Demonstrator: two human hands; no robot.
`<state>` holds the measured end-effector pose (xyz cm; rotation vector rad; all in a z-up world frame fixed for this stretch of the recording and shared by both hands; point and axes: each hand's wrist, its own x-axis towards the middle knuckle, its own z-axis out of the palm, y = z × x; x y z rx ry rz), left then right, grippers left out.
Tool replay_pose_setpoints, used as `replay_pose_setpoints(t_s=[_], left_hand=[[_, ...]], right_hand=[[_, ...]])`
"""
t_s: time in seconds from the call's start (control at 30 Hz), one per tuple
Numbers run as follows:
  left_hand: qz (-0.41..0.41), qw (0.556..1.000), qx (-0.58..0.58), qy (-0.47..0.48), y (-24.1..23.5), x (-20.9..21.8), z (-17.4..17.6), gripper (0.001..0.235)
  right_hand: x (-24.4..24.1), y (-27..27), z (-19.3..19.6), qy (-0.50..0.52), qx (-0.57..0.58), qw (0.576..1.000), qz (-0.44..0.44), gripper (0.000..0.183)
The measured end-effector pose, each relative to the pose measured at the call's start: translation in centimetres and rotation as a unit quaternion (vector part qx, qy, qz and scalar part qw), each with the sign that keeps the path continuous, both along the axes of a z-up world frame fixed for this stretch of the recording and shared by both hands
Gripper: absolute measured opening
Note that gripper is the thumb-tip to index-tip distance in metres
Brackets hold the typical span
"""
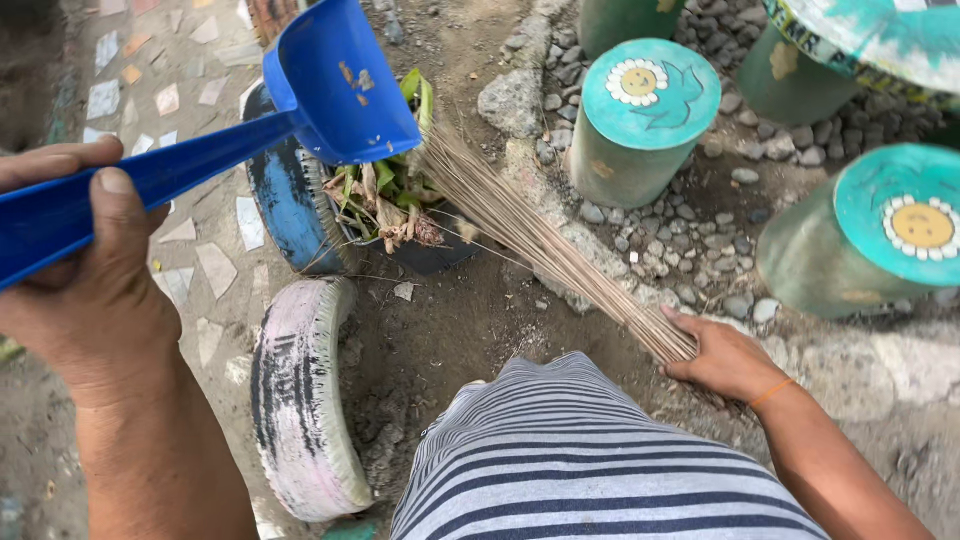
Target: The person sweeps up organic debris and dirt using a hand broom and a dustpan in an outdoor garden area.
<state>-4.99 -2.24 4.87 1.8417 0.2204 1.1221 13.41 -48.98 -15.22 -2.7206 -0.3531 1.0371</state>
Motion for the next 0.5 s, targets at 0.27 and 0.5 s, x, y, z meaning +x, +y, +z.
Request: replay_pose_setpoints(t_s=[0.27,0.5], left_hand=[[-0.102,0.992,0.065,0.036,3.5,0.9,1.5,0.023],[-0.268,0.963,0.025,-0.003,1.8,3.6,-0.8,0.016]], right_hand=[[-11.6,-0.9,-5.6,0.046,0.124,0.975,-0.181,0.086],[-21.4,-2.2,-11.5,0.066,0.131,0.933,-0.329,0.087]])
